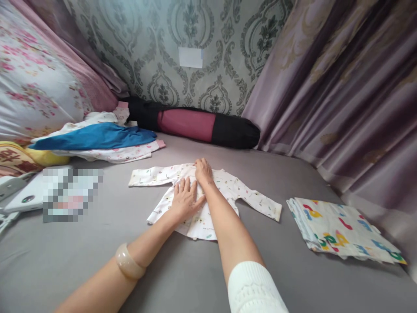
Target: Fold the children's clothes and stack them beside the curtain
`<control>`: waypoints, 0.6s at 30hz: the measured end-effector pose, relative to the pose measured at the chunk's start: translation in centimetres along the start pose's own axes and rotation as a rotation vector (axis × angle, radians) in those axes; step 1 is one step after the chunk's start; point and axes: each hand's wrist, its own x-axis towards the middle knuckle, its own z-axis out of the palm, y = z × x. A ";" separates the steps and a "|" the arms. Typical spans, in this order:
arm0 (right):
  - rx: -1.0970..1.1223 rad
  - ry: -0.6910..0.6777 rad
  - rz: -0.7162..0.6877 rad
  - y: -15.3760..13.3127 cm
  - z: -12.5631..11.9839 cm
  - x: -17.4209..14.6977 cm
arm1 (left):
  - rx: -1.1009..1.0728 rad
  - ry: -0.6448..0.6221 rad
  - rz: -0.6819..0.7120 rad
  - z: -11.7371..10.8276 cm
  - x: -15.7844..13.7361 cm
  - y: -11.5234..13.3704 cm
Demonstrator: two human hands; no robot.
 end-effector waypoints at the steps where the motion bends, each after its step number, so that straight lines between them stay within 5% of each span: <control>1: 0.014 -0.004 -0.013 0.1 -0.3 -0.3 | -0.002 0.014 0.004 0.1 0.0 -0.1; 11: 0.143 -0.042 -0.154 3.1 -3.7 -10.2 | -0.009 0.018 0.033 -0.3 -0.1 -0.6; 18: 0.038 -0.108 -0.183 5.8 -5.0 -17.5 | -0.036 0.042 0.226 -1.3 -2.1 1.3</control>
